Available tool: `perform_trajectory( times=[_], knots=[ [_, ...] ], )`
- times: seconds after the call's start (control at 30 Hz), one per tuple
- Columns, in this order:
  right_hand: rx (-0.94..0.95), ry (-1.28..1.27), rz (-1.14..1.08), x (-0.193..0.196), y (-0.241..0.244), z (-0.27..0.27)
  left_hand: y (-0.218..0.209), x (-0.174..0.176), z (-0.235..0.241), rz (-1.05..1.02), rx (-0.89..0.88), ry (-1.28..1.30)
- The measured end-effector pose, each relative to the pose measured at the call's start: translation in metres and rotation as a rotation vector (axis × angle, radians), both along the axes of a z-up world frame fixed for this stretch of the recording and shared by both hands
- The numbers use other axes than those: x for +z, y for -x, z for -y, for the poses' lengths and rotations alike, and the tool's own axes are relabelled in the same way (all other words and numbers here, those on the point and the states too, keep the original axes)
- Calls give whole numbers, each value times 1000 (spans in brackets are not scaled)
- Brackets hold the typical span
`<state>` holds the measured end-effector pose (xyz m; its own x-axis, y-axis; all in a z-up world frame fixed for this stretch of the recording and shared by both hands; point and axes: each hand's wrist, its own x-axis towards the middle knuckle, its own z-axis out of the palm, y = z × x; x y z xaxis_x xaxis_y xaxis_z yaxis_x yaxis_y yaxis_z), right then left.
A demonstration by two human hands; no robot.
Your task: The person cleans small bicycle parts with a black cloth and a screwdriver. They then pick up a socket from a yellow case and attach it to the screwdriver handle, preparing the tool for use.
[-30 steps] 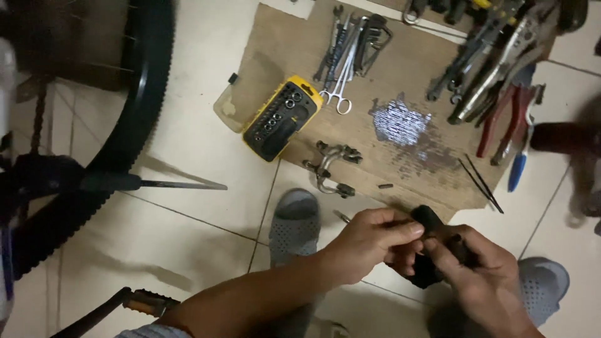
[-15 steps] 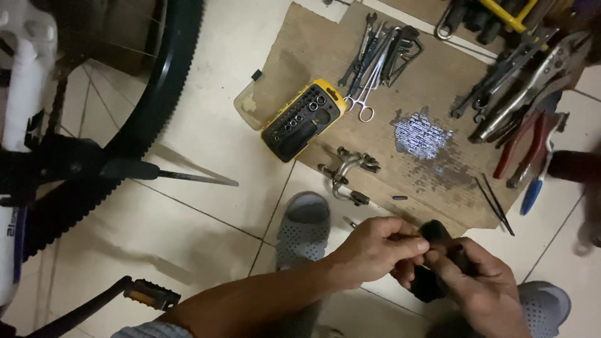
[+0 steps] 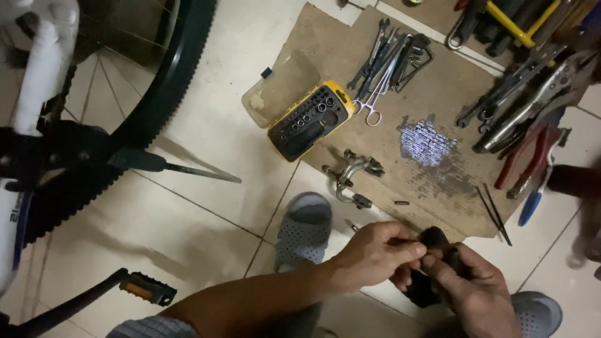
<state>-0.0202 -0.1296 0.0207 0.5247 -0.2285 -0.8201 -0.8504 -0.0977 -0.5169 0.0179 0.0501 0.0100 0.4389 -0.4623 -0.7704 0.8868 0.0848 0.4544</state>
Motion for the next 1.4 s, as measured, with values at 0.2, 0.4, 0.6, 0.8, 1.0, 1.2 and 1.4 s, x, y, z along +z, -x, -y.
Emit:
perform_trajectory(
  times=[0.2, 0.4, 0.6, 0.8, 1.0, 1.2, 1.4],
  knots=[
    [-30, -54, 11, -1, 3, 3, 9, -10, 0, 24, 16, 73],
    [-2, -90, 53, -2, 3, 2, 11, -15, 3, -30, 27, 56],
    [-13, -110, 66, 1, 3, 1, 12, -14, -1, 9, 19, 107],
    [47, -120, 54, -11, 10, 10, 13, -15, 8, 93, -64, -64],
    [65, -21, -19, 5, 1, 1, 10, -10, 0, 50, -11, 40],
    [45, -128, 82, -13, 12, 8, 3, 1, -1, 84, -60, -56],
    [42, -38, 34, 7, 0, -2, -3, 13, -6, 143, -162, -104]
  ],
)
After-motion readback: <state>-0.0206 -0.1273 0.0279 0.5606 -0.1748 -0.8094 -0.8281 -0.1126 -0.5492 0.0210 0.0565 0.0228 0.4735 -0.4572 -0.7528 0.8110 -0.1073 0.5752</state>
